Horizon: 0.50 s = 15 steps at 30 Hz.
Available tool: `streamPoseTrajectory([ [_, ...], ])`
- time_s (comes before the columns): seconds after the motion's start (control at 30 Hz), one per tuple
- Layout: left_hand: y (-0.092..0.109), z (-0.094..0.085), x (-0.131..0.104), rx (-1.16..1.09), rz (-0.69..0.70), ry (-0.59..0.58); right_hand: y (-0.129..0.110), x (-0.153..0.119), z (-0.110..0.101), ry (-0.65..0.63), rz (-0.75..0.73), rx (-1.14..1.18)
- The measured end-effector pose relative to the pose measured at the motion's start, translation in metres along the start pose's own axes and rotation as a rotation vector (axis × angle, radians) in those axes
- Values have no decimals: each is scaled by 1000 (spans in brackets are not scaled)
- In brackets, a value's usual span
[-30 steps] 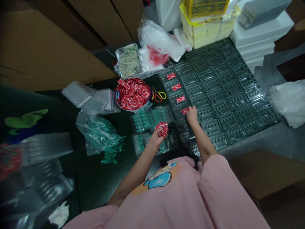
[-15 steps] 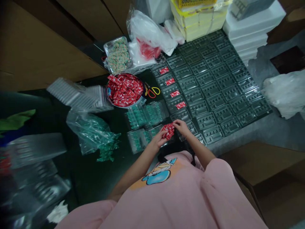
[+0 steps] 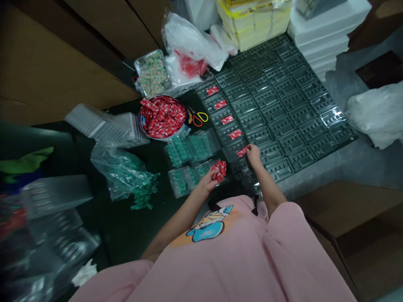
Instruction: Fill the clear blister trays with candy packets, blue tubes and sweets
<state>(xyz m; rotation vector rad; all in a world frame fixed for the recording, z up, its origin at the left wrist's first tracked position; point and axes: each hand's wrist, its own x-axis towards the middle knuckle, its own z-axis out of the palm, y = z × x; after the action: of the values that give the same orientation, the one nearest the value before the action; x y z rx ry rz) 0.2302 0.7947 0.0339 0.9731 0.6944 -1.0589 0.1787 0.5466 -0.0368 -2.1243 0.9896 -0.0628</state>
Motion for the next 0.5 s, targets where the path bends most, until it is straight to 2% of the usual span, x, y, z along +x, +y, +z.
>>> streamPoseTrajectory([
  [0.13, -4, 0, 0, -5, 23, 10, -4, -7, -2, 35, -43, -56],
  [0.23, -9, 1, 2, -3, 43, 19, -10, -22, -2, 22, -66, 71],
  [0.27, -11, 2, 3, -2, 51, 17, -13, -30, -1, -36, -81, 154],
  [0.4, -19, 7, 5, 19, 70, -44, -26, -73, 11, -422, -158, 501],
  [0.43, -22, 7, 5, 33, 68, -63, -27, -84, 14, -454, -164, 542],
  [0.5, -28, 7, 5, 65, 55, -85, -26, -102, 17, -401, -149, 564],
])
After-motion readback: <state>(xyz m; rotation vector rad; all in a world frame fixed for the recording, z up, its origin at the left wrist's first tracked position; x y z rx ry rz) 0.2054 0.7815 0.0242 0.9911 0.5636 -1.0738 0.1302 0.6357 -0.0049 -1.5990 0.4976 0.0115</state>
